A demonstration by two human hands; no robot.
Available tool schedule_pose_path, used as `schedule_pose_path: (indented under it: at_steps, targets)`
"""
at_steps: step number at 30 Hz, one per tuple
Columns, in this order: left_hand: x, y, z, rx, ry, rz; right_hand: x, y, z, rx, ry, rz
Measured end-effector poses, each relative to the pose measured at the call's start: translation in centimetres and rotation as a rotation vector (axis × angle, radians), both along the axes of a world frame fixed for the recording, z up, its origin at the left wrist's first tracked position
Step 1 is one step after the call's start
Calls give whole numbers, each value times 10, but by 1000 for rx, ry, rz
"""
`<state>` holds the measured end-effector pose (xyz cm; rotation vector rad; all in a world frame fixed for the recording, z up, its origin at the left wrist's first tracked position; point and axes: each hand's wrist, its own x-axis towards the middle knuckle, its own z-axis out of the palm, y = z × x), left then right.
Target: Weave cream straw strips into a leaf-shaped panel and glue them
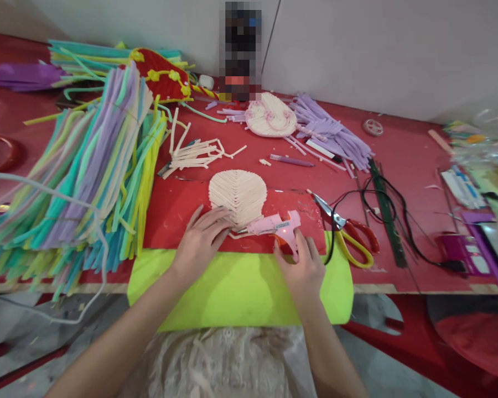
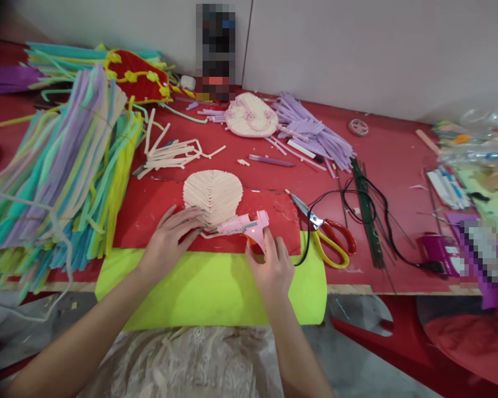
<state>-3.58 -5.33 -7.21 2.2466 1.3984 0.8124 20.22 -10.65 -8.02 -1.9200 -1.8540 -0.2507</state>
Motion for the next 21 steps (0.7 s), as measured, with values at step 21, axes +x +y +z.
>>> schedule_pose_path:
  at_steps: [21]
  targets:
    - [0,-1,2,-17,-7,1,3,-4,-4,-8,29,-60]
